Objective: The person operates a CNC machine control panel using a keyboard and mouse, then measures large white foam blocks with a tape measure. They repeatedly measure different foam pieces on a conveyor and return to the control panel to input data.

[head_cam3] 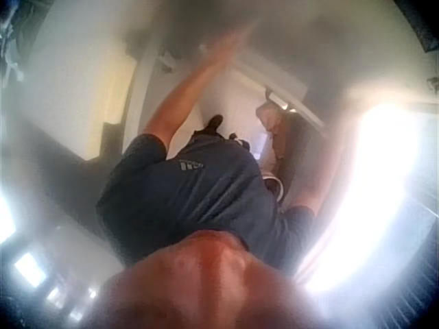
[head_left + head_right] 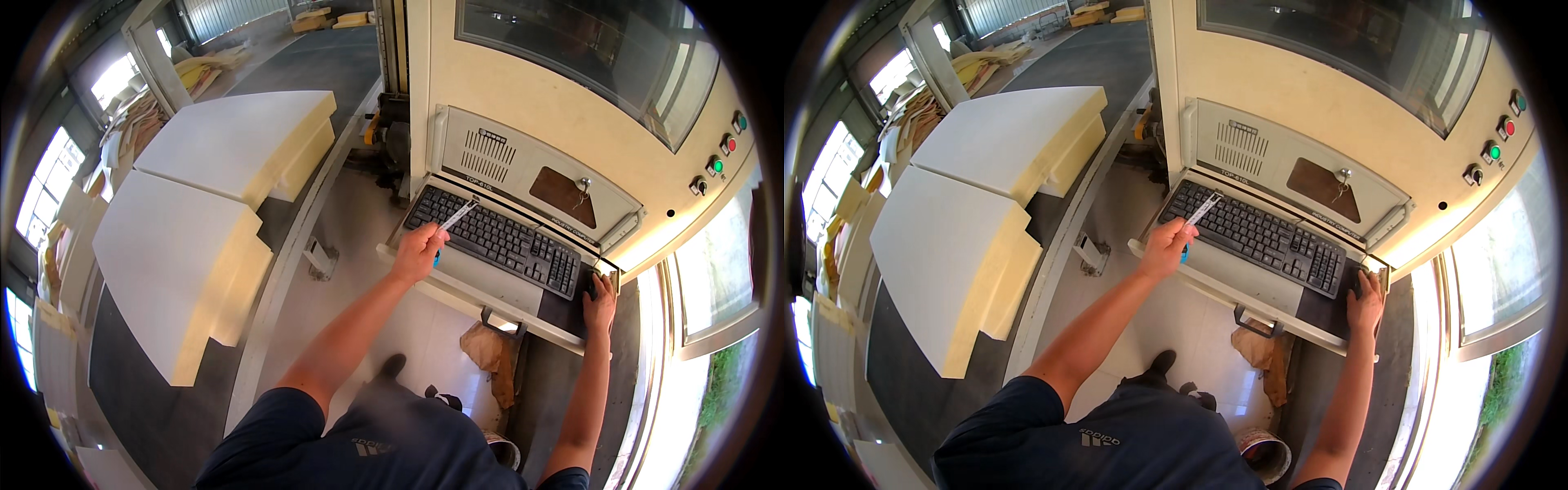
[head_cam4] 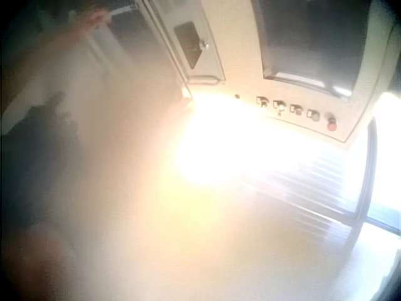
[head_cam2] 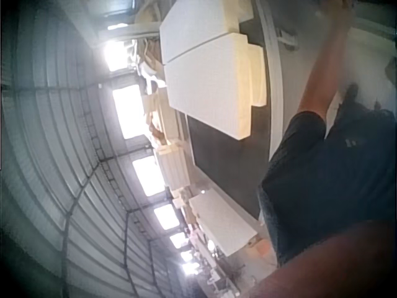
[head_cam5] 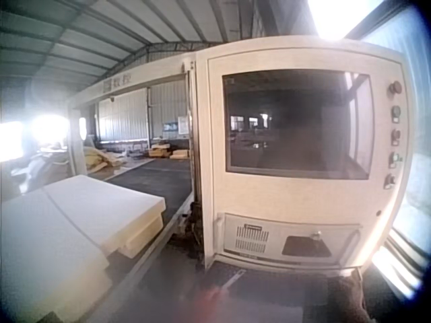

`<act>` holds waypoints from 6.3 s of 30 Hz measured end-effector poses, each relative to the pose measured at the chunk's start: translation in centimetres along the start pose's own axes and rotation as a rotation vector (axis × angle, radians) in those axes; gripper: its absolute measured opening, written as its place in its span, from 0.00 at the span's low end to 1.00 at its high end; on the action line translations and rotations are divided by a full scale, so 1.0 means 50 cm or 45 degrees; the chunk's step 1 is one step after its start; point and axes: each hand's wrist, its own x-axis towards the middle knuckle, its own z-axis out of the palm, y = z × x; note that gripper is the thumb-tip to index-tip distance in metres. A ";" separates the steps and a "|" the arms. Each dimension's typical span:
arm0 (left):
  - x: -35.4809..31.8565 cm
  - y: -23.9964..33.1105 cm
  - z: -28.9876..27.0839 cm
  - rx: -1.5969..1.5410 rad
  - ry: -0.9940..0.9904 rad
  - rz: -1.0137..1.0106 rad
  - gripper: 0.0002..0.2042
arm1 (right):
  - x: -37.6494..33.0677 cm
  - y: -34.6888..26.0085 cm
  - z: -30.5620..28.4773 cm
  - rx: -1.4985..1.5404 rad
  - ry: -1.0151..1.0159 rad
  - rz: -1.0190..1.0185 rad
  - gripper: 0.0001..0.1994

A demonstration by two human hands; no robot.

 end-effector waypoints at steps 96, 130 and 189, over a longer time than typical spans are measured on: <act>1.991 -1.703 -1.135 2.476 -1.542 -0.719 0.12 | 0.496 -1.447 1.927 1.294 -1.343 1.304 0.12; 2.037 -1.721 -1.106 2.169 -1.046 -1.415 0.12 | 0.395 -1.451 2.006 1.351 -1.155 1.197 0.13; 1.649 -1.524 -0.948 2.332 -2.180 -0.972 0.06 | 0.306 -1.410 2.000 1.249 -1.188 0.831 0.29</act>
